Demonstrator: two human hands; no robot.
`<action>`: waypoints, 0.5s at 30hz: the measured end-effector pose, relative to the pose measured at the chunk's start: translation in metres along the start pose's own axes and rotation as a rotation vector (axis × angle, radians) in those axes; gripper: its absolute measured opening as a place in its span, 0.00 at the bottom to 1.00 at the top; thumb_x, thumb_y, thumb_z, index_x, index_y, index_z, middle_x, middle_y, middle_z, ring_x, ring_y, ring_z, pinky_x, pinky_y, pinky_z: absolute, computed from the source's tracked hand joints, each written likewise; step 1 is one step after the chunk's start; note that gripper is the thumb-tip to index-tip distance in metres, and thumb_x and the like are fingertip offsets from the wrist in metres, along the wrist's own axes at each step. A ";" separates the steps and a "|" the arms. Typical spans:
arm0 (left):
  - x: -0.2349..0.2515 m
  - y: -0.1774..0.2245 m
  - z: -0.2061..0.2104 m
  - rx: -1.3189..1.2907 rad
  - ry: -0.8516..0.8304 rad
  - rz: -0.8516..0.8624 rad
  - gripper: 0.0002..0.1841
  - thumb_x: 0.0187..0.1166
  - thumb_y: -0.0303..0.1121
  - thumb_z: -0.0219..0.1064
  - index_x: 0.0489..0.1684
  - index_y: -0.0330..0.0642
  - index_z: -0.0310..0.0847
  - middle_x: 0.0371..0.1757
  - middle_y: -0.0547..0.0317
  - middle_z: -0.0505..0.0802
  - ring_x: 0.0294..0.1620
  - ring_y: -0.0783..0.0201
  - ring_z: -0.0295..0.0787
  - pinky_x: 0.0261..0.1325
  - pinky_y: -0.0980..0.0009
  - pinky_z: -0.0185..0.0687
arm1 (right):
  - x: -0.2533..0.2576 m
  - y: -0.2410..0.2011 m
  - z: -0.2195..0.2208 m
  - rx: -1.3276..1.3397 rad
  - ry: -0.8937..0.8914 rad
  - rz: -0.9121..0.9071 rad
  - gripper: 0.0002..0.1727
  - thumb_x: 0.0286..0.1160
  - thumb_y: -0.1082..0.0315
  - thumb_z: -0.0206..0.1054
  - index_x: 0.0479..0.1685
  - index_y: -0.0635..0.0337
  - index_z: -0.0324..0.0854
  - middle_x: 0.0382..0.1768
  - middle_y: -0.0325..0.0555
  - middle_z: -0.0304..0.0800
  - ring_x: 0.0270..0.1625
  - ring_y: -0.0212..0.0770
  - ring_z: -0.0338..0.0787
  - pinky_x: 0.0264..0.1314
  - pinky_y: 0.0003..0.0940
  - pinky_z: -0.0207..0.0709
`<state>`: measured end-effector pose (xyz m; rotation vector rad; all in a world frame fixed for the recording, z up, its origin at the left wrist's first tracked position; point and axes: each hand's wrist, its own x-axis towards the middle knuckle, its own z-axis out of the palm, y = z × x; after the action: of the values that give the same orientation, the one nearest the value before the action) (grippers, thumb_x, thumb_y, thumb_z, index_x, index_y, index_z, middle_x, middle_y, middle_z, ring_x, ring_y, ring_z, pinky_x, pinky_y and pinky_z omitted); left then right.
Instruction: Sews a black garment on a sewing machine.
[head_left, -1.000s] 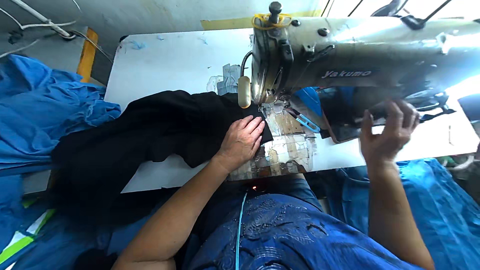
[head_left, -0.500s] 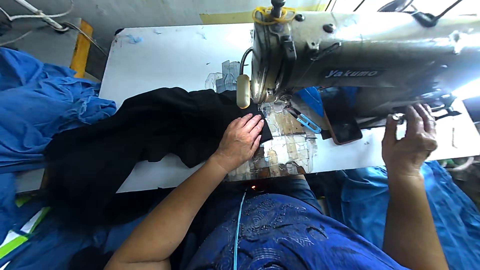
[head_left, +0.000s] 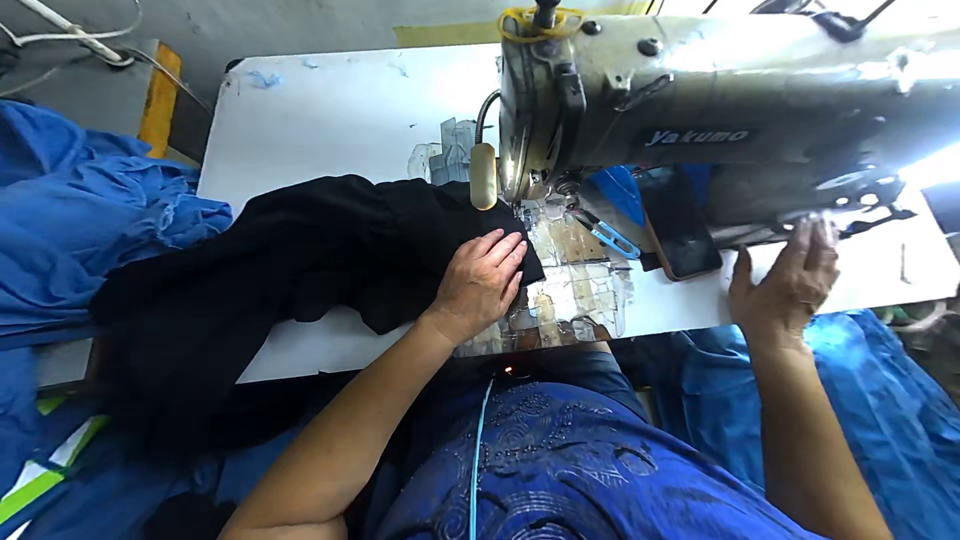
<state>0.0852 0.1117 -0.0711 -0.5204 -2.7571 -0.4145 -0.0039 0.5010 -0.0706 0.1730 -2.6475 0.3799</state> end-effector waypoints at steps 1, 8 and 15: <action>0.000 -0.001 -0.001 -0.010 -0.001 0.004 0.22 0.86 0.38 0.53 0.70 0.39 0.86 0.75 0.49 0.87 0.80 0.45 0.79 0.79 0.48 0.71 | 0.000 -0.006 -0.002 0.017 0.066 -0.032 0.39 0.84 0.54 0.60 0.87 0.73 0.59 0.86 0.76 0.59 0.89 0.76 0.56 0.86 0.71 0.51; 0.004 -0.005 -0.003 -0.032 -0.035 0.006 0.23 0.87 0.38 0.51 0.72 0.38 0.84 0.77 0.49 0.86 0.81 0.45 0.78 0.80 0.47 0.70 | 0.008 -0.134 0.017 0.565 -0.095 -0.651 0.15 0.81 0.71 0.59 0.53 0.70 0.89 0.60 0.58 0.92 0.69 0.55 0.88 0.76 0.51 0.77; 0.006 -0.008 -0.003 -0.026 -0.042 0.006 0.24 0.88 0.38 0.50 0.72 0.37 0.84 0.78 0.49 0.85 0.82 0.45 0.76 0.81 0.47 0.68 | 0.029 -0.188 0.074 0.538 -0.206 -0.905 0.18 0.87 0.64 0.57 0.55 0.67 0.90 0.60 0.56 0.93 0.65 0.56 0.90 0.65 0.53 0.80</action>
<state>0.0775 0.1053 -0.0676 -0.5495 -2.7932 -0.4434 -0.0262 0.2977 -0.0768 1.5577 -2.2650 0.7496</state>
